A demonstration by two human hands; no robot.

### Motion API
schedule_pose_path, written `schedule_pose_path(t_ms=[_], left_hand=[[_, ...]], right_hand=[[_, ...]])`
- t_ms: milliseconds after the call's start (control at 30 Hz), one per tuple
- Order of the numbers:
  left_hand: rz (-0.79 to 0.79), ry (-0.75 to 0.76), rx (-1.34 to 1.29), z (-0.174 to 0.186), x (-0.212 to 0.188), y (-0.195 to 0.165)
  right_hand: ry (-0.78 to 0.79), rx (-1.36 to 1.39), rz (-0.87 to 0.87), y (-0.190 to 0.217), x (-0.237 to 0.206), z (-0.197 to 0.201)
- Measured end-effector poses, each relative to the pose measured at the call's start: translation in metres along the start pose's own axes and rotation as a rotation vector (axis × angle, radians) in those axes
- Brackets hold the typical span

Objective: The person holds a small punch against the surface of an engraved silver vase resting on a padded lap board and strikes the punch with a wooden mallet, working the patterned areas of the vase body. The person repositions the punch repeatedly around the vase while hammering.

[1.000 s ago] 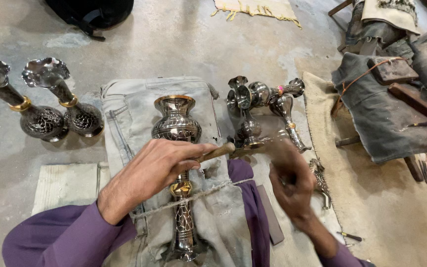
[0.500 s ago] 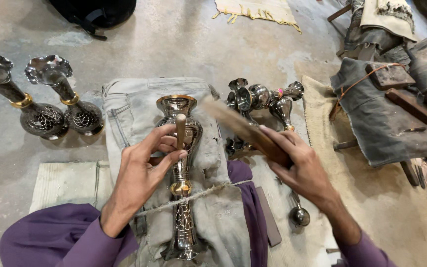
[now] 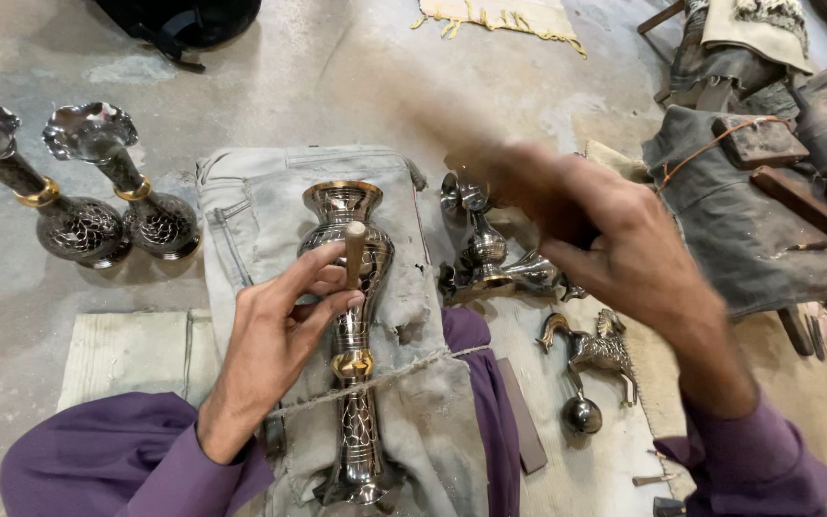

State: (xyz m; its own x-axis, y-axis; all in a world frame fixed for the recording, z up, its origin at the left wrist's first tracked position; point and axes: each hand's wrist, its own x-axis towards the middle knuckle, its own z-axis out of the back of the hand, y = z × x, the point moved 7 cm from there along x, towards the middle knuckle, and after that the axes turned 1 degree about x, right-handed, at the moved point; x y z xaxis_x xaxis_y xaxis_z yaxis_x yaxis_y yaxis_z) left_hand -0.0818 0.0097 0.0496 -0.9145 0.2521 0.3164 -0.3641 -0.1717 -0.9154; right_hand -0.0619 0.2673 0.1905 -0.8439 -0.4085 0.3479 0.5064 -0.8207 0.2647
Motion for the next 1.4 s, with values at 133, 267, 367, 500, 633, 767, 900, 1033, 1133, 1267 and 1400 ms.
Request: schedule_pose_path(t_ms=[133,267,367,500,633,767,900,1033,1133,1267,1400], left_hand=[[0.008,-0.046,0.031,0.000,-0.002,0.001],[0.038,-0.078,0.041,0.002,-0.002,0.001],[0.122,-0.085,-0.002,0.002,-0.003,0.004],[0.180,-0.117,0.009,0.001,-0.007,0.007],[0.159,-0.170,-0.065,0.001,-0.014,0.009],[0.166,-0.213,-0.087,0.001,-0.020,0.013],[0.164,-0.240,-0.131,0.002,-0.024,0.016],[0.166,-0.234,-0.147,0.001,-0.023,0.017],[0.183,-0.201,-0.122,0.000,-0.021,0.018],[0.163,-0.156,-0.035,0.002,-0.014,0.017],[0.085,-0.113,-0.070,0.001,-0.009,0.013]], right_hand=[[0.119,-0.389,-0.020,0.008,0.013,-0.004],[0.133,-0.445,0.051,0.021,0.023,-0.009],[0.134,-0.414,-0.028,0.018,0.031,-0.009],[0.116,-0.316,0.130,0.030,0.040,-0.011],[0.109,-0.433,0.085,0.036,0.048,-0.011],[0.142,-0.470,0.189,0.054,0.058,-0.012],[0.116,-0.429,0.169,0.060,0.063,-0.008],[0.220,-0.413,0.107,0.049,0.057,-0.011],[0.103,-0.476,0.207,0.050,0.049,-0.004],[0.193,-0.489,0.094,0.030,0.040,-0.010],[0.278,-0.621,-0.011,0.009,0.032,-0.020]])
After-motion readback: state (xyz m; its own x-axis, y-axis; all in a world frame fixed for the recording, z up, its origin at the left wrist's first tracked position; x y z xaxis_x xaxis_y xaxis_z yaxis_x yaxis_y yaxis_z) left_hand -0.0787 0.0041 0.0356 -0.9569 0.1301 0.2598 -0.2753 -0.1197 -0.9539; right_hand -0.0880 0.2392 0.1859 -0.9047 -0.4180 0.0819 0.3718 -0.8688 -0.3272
